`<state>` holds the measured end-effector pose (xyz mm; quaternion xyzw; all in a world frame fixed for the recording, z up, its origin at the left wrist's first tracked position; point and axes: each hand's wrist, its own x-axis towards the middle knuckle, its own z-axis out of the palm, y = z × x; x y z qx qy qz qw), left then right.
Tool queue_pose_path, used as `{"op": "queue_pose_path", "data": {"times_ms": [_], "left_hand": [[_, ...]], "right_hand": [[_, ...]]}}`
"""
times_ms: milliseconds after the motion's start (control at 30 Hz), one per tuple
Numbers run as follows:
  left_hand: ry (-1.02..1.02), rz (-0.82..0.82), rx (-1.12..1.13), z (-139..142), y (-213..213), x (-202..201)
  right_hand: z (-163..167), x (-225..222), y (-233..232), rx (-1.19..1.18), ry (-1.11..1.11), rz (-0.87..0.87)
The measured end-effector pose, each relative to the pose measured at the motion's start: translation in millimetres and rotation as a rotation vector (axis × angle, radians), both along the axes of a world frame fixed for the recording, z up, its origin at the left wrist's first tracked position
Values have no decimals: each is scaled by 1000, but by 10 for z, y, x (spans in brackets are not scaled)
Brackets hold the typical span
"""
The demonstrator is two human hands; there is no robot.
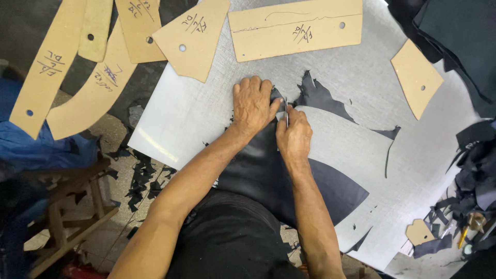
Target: The person uses a utility knife to cut black leather pieces following cardboard templates on a worktable. They repeatedly position templates, cut around them, remove the templates, and set aside the cut leather pieces.
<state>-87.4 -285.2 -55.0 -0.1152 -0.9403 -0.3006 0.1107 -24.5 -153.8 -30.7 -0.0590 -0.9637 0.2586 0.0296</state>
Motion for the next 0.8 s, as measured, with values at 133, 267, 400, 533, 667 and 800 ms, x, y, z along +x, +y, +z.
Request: {"op": "queue_pose_path", "data": {"times_ms": [133,267,400,533,667,800], "left_hand": [[-32,-41,-8,25,9,-139],[-40,-78,17,3,-18,-151],[-71,-104,27,-71,-35,-162],[-24,-117,-5,-112,-41,-181],[-18,-129,-1,-121,-55,-165],[-12,-116,27,-159,-36,-154]], "right_hand": [[315,261,33,18,-111,66],[486,107,428,193,-217,163],[185,-396,1060,624,79,398],[302,67,2297,908,-38,315],[705,1602,3188,972,-854,-125],[1120,3086,2927,700,-1353,-469]]}}
